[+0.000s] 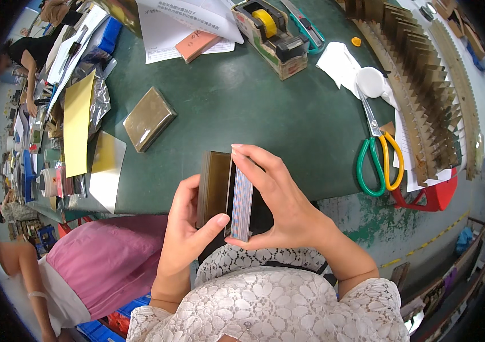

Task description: The person places small rectangular metallic items into clear plastic sleeves and folds the top to seal them. The person repeats this process for multiple items, handling them one at a time.

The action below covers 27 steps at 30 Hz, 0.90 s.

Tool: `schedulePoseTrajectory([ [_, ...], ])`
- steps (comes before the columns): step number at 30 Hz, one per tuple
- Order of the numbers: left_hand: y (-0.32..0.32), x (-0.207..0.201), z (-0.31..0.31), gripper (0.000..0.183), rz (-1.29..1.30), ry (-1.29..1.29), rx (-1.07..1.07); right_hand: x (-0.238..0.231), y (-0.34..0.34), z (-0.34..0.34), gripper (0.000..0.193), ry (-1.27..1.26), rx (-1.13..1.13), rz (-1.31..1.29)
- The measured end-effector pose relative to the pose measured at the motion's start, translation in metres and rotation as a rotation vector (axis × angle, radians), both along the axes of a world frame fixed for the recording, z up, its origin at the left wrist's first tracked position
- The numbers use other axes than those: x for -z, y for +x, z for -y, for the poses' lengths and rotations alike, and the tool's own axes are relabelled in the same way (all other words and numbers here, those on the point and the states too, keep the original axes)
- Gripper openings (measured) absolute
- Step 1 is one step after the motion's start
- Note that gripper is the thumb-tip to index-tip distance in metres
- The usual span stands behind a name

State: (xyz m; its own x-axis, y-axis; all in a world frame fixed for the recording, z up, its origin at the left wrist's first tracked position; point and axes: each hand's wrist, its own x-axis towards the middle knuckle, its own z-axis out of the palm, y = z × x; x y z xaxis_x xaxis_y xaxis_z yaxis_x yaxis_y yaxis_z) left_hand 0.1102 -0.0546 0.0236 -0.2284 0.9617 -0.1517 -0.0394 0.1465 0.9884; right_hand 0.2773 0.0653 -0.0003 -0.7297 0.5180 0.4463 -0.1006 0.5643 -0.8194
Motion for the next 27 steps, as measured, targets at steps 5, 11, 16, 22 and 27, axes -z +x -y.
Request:
schedulePoseTrajectory([
  [5,-0.004,0.002,0.004,0.053,-0.187,0.026,-0.028,-0.001,-0.001,0.000,0.114,-0.003,-0.003,0.007],
  [11,-0.003,-0.014,0.000,0.057,-0.569,0.083,0.092,-0.002,0.000,-0.001,0.114,-0.002,-0.002,0.005],
  [16,0.005,-0.019,-0.003,0.059,-0.474,0.080,0.087,0.002,0.002,-0.001,0.115,-0.009,-0.003,-0.013],
  [22,0.006,-0.020,-0.008,0.062,-0.390,0.088,0.138,0.003,0.005,-0.002,0.115,-0.015,-0.009,-0.010],
  [27,0.008,-0.019,-0.010,0.063,-0.357,0.077,0.145,0.003,0.007,-0.003,0.116,-0.018,-0.013,0.001],
])
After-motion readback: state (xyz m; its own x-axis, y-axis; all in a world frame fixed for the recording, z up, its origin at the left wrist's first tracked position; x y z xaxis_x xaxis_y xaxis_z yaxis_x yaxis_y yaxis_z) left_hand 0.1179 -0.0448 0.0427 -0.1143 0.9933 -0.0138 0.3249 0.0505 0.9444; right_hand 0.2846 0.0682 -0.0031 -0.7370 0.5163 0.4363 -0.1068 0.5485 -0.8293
